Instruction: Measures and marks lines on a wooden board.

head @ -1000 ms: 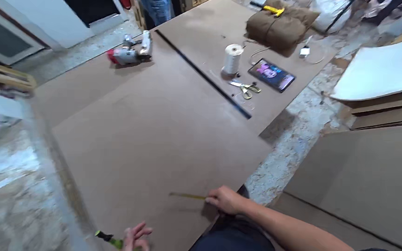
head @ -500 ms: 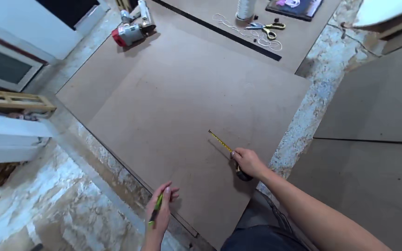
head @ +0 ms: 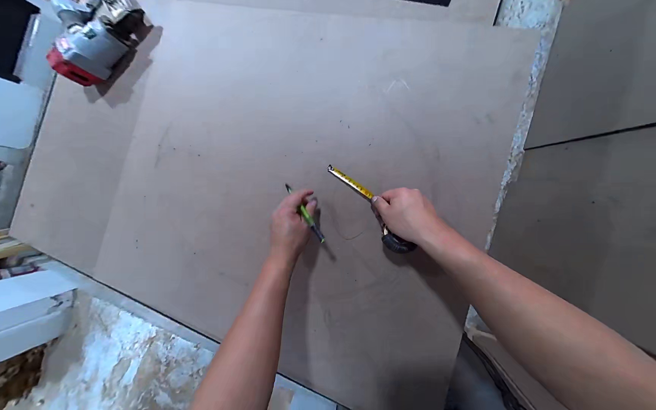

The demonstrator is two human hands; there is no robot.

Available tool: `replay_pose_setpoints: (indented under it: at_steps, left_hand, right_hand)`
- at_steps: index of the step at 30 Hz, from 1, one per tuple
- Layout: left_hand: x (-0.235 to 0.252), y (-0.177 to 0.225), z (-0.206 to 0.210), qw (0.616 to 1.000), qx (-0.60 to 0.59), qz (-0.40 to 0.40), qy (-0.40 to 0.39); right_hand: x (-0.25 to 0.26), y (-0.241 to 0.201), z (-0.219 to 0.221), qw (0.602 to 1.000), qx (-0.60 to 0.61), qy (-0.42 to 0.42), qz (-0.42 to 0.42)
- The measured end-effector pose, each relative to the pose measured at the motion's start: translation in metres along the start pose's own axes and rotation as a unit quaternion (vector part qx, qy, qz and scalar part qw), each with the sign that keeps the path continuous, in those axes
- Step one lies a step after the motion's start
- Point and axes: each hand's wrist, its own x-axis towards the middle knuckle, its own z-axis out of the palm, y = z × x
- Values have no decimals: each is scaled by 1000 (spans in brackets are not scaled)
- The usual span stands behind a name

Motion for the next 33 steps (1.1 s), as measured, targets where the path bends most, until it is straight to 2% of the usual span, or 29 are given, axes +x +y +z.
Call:
replay_pose_setpoints:
  at_steps: [5, 10, 17, 24, 33]
  left_hand:
    - [91, -3, 16, 989, 32, 140, 32]
    - [128, 2, 22, 971, 48, 235, 8]
    - [144, 0, 28, 963, 29, 266, 30]
    - [151, 0, 36, 950, 50, 299, 71]
    - [152, -3, 38, 941, 59, 321, 86]
  right_hand:
    - [-3, -13, 8, 997, -2, 44, 62]
    - [1, -27, 8, 993, -23, 57, 102]
    - [16, -43, -5, 988, -30, 62, 138]
    - [29, -46, -12, 988, -37, 39, 148]
    - [52, -52, -23, 988, -42, 11, 149]
